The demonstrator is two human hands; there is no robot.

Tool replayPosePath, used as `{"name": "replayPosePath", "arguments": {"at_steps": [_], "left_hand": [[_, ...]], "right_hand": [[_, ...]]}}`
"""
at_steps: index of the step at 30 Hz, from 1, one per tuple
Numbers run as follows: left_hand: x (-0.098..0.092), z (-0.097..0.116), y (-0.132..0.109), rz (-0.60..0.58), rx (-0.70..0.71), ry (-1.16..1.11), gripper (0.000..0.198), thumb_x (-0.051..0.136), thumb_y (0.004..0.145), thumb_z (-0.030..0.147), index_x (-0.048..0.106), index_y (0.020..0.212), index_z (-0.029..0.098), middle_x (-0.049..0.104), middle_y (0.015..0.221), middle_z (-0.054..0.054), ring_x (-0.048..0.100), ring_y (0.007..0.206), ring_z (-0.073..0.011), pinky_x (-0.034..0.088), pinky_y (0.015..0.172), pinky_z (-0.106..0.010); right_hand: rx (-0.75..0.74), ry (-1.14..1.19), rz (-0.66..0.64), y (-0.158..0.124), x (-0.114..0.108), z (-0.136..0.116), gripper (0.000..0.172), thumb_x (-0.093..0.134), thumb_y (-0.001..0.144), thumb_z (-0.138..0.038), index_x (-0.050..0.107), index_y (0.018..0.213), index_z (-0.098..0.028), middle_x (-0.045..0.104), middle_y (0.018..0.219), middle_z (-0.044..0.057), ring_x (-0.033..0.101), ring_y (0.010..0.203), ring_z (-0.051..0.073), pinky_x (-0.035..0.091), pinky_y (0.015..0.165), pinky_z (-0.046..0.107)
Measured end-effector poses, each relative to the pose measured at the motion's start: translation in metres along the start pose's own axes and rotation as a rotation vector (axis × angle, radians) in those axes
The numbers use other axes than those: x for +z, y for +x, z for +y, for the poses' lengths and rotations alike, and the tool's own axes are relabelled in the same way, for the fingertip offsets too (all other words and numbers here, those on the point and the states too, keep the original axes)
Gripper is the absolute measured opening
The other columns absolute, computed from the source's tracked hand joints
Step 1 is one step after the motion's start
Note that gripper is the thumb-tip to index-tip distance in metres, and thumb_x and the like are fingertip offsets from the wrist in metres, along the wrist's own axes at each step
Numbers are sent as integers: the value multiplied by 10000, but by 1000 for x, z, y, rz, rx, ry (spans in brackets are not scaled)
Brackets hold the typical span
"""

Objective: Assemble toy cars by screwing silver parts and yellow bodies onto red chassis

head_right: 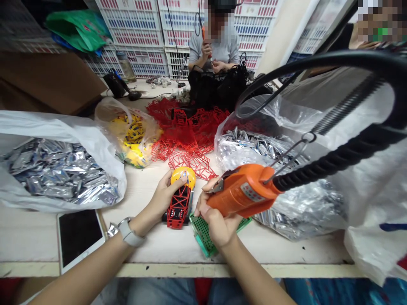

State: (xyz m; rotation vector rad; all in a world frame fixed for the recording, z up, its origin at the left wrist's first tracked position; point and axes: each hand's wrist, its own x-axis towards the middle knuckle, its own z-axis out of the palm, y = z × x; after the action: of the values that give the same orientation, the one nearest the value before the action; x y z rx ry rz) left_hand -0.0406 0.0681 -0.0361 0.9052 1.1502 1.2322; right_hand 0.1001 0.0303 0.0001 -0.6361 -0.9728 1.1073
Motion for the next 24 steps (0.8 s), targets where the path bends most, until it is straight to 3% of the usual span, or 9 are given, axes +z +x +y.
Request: {"name": "replayPosePath", "arguments": {"at_steps": [18,24], "left_hand": [[-1,-1,1,1,-11,2,475,832,650,540,578,876,208,649,779,17,597,678,-162,476,623,-278],[-1,-1,0,5,-11,2,472,835,657,538,594,877,198,651,777,20,587,676,-151,468,604,-261]], "right_hand": [[-15,-1,8,-1,1,4,205,628,699,-159,623,886,-243,575,543,-69,531,390,142,424,383,245],[-99,-24,66,13,11,-18,227,600,669,-134,633,869,-237,560,542,-66,517,391,134,389,390,246]]}}
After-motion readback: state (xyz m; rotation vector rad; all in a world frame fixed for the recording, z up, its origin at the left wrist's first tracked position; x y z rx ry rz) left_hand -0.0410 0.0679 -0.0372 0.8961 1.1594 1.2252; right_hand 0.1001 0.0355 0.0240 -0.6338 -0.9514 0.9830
